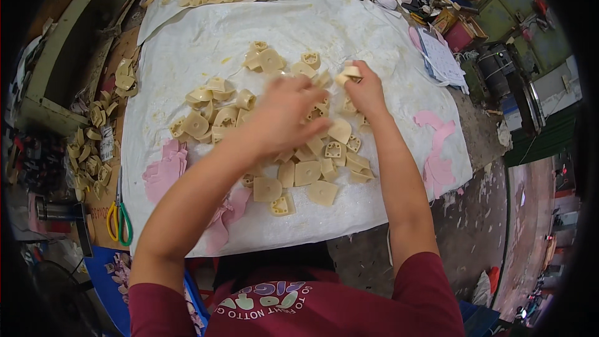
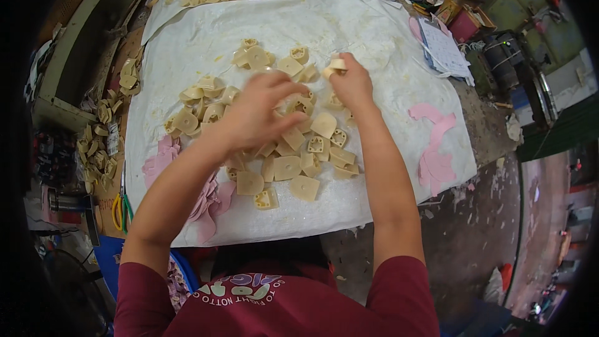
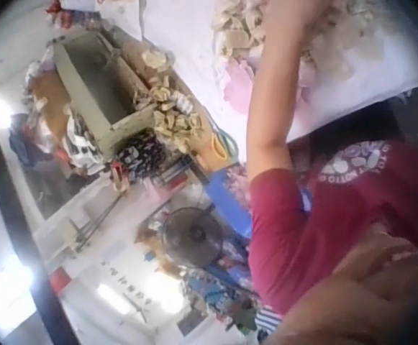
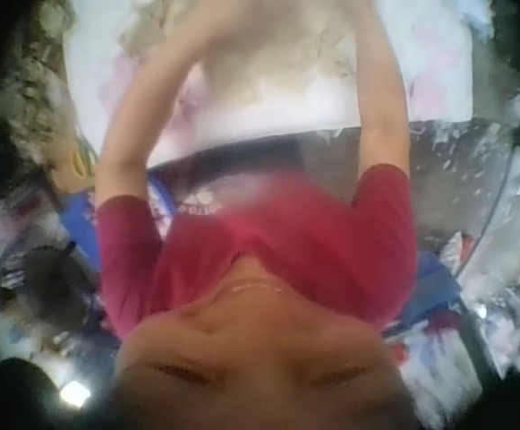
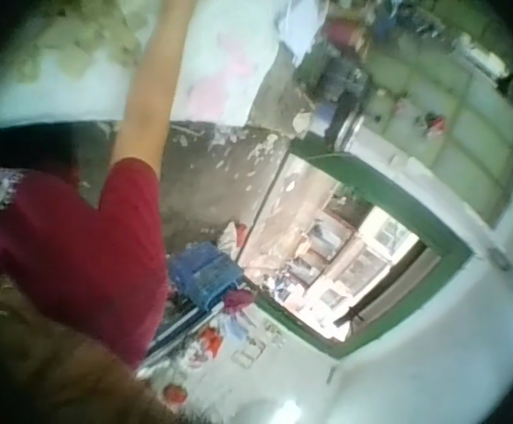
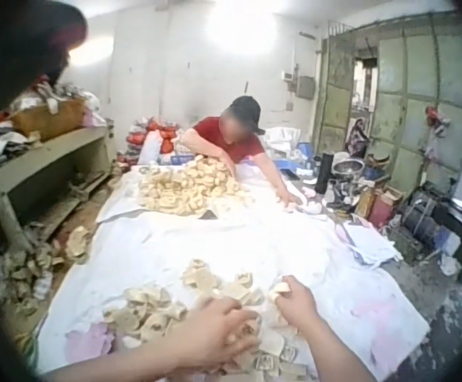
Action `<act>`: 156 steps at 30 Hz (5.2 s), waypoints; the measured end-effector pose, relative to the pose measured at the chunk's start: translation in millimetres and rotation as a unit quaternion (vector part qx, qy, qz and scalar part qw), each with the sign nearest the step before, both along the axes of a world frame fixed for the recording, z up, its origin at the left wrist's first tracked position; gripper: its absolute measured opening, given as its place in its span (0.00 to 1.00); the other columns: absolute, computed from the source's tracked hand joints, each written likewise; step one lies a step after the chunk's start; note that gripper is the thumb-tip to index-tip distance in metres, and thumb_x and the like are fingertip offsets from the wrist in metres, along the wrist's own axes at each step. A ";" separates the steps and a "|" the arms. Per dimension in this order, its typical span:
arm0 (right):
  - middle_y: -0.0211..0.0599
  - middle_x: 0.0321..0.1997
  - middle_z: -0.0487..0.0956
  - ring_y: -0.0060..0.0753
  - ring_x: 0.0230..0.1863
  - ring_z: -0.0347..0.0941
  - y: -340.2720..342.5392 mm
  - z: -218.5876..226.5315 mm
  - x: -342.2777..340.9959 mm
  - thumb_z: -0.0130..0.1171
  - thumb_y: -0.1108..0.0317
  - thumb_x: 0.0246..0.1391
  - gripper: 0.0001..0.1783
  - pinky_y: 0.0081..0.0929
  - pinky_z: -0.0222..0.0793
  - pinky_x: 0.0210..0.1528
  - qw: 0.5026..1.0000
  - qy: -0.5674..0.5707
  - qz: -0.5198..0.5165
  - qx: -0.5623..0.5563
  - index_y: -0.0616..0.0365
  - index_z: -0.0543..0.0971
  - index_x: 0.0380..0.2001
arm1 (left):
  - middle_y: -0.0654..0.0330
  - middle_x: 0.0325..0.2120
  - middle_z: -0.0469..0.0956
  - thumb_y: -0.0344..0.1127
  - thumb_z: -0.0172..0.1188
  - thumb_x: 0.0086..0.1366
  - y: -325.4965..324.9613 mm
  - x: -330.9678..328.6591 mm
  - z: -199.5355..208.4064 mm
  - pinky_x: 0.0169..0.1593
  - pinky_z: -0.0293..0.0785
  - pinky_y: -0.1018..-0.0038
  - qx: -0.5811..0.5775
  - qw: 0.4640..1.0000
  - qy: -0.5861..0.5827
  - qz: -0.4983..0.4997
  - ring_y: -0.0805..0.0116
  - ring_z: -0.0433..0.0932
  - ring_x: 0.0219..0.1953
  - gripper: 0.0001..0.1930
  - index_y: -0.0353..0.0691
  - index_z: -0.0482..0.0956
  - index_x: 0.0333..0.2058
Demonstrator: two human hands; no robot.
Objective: The person assembles small plastic components by inserting pink foam pieces into beige plastic housings. They handle the parts one at a time, repeatedly picking up a foam piece and a housing, then pressing them together. The assembled units are placed on the table, while a coworker in the background sorts similar parts.
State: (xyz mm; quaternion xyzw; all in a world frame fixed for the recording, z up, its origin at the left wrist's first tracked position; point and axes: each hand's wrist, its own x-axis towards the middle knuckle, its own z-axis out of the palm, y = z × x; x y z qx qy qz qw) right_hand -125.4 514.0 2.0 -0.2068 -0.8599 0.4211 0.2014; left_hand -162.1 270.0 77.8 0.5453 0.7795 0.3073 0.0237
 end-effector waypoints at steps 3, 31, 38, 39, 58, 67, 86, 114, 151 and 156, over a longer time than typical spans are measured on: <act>0.48 0.46 0.79 0.44 0.46 0.77 -15.4 7.3 4.3 0.58 0.71 0.45 0.29 0.33 0.72 0.46 0.989 -0.042 0.004 0.139 0.57 0.71 0.55 | 0.52 0.52 0.69 0.44 0.60 0.61 42.8 4.7 -34.7 0.61 0.61 0.53 -0.110 0.994 0.024 -0.004 0.54 0.67 0.57 0.20 0.43 0.76 0.50; 0.31 0.39 0.80 0.25 0.36 0.77 58.2 -12.1 4.3 0.57 0.68 0.56 0.13 0.24 0.75 0.34 0.876 0.182 0.071 -0.441 0.59 0.77 0.44 | 0.57 0.46 0.78 0.32 0.60 0.61 -50.9 -40.6 -24.9 0.64 0.58 0.53 -0.076 0.993 -0.058 -0.062 0.53 0.68 0.59 0.09 0.39 0.78 0.41; 0.32 0.41 0.80 0.25 0.40 0.78 58.1 7.1 47.3 0.52 0.65 0.60 0.13 0.24 0.75 0.40 0.823 0.322 0.012 -0.468 0.56 0.77 0.46 | 0.62 0.46 0.78 0.39 0.56 0.67 -69.1 -33.2 -10.6 0.60 0.65 0.67 -0.042 0.964 -0.262 0.016 0.65 0.72 0.54 0.13 0.40 0.78 0.46; 0.32 0.42 0.80 0.24 0.41 0.77 31.4 13.4 49.7 0.52 0.67 0.60 0.13 0.24 0.75 0.41 0.867 0.291 0.033 -0.403 0.56 0.76 0.47 | 0.63 0.45 0.78 0.40 0.55 0.68 -67.3 -29.3 -14.4 0.58 0.66 0.68 0.004 0.939 -0.341 0.043 0.69 0.73 0.51 0.14 0.40 0.77 0.47; 0.42 0.42 0.75 0.47 0.44 0.71 -11.6 2.8 62.0 0.61 0.71 0.42 0.21 0.38 0.70 0.46 0.947 0.023 0.133 0.290 0.57 0.78 0.45 | 0.47 0.58 0.66 0.55 0.66 0.54 35.7 34.9 -15.1 0.66 0.48 0.42 -0.117 0.993 0.036 0.001 0.45 0.60 0.64 0.36 0.44 0.69 0.58; 0.35 0.34 0.75 0.38 0.34 0.74 -1.0 8.9 55.9 0.61 0.72 0.39 0.19 0.33 0.71 0.34 0.954 0.040 0.177 0.239 0.57 0.79 0.40 | 0.46 0.59 0.62 0.56 0.60 0.57 48.2 20.3 -35.3 0.66 0.47 0.40 -0.188 0.981 0.020 0.031 0.45 0.55 0.66 0.36 0.47 0.64 0.62; 0.37 0.30 0.76 0.39 0.27 0.74 -12.9 -3.7 58.1 0.62 0.73 0.38 0.17 0.32 0.70 0.28 0.940 0.116 0.100 0.305 0.61 0.80 0.38 | 0.53 0.46 0.73 0.46 0.56 0.64 36.4 25.4 -10.0 0.47 0.72 0.55 -0.242 0.969 0.011 0.046 0.47 0.77 0.42 0.19 0.44 0.74 0.49; 0.35 0.29 0.76 0.41 0.29 0.75 -10.1 0.9 57.5 0.66 0.63 0.40 0.17 0.36 0.73 0.32 0.924 0.093 0.122 0.351 0.56 0.81 0.36 | 0.50 0.49 0.72 0.42 0.61 0.58 3.0 0.9 -15.4 0.51 0.71 0.62 -0.207 0.975 -0.026 -0.074 0.51 0.74 0.49 0.16 0.32 0.78 0.35; 0.32 0.28 0.79 0.23 0.25 0.75 10.1 -1.4 50.6 0.66 0.69 0.46 0.16 0.23 0.70 0.28 0.994 0.019 0.098 -0.035 0.65 0.80 0.39 | 0.53 0.41 0.71 0.33 0.58 0.55 62.6 70.0 -7.6 0.38 0.74 0.59 -0.189 0.980 -0.004 -0.066 0.54 0.79 0.36 0.15 0.40 0.76 0.43; 0.27 0.25 0.77 0.14 0.21 0.68 22.8 -13.5 44.3 0.55 0.73 0.53 0.10 0.17 0.63 0.21 0.969 0.102 0.053 -0.218 0.65 0.80 0.37 | 0.52 0.36 0.74 0.33 0.55 0.56 77.7 76.1 -33.4 0.36 0.74 0.58 -0.188 0.981 0.038 -0.012 0.53 0.79 0.32 0.10 0.38 0.78 0.36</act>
